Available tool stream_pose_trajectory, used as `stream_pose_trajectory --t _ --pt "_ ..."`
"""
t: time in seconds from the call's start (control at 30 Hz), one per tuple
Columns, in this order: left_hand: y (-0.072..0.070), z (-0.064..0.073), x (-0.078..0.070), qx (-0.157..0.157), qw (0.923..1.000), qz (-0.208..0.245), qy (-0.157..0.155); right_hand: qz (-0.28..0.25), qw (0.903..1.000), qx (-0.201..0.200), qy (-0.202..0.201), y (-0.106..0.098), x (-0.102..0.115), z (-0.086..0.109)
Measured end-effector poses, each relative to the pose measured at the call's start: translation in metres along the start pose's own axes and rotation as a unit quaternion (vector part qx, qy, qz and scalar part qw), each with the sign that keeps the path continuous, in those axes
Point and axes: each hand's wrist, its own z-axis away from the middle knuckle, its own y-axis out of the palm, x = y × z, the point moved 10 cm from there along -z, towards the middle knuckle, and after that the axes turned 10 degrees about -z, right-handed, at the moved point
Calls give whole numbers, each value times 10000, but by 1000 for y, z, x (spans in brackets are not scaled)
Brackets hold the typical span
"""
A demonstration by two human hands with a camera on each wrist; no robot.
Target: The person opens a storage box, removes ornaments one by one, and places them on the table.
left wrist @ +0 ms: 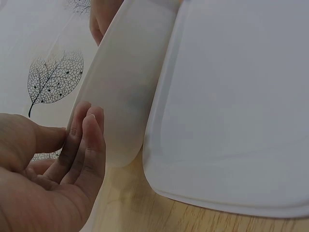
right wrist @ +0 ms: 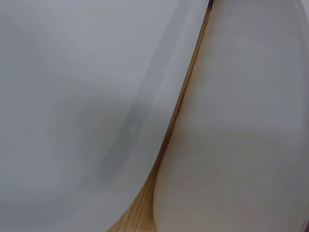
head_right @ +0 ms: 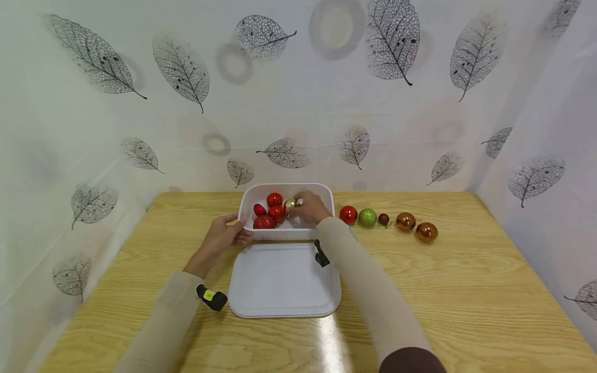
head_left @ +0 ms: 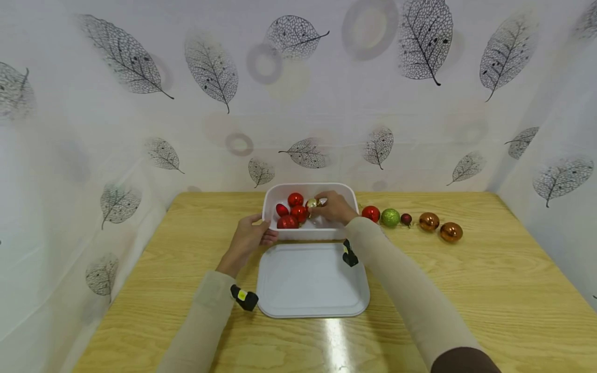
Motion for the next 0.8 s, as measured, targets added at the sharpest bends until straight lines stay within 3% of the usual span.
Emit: stream_pose_trajectory --t 0.37,0.8 --pt "0 2 -1 -12 10000 -20 -58 312 9994 -2 -138 -9 1 1" --pt "1 2 -2 2 9999 -104 -76 -315 9994 132 66 -32 11 10"
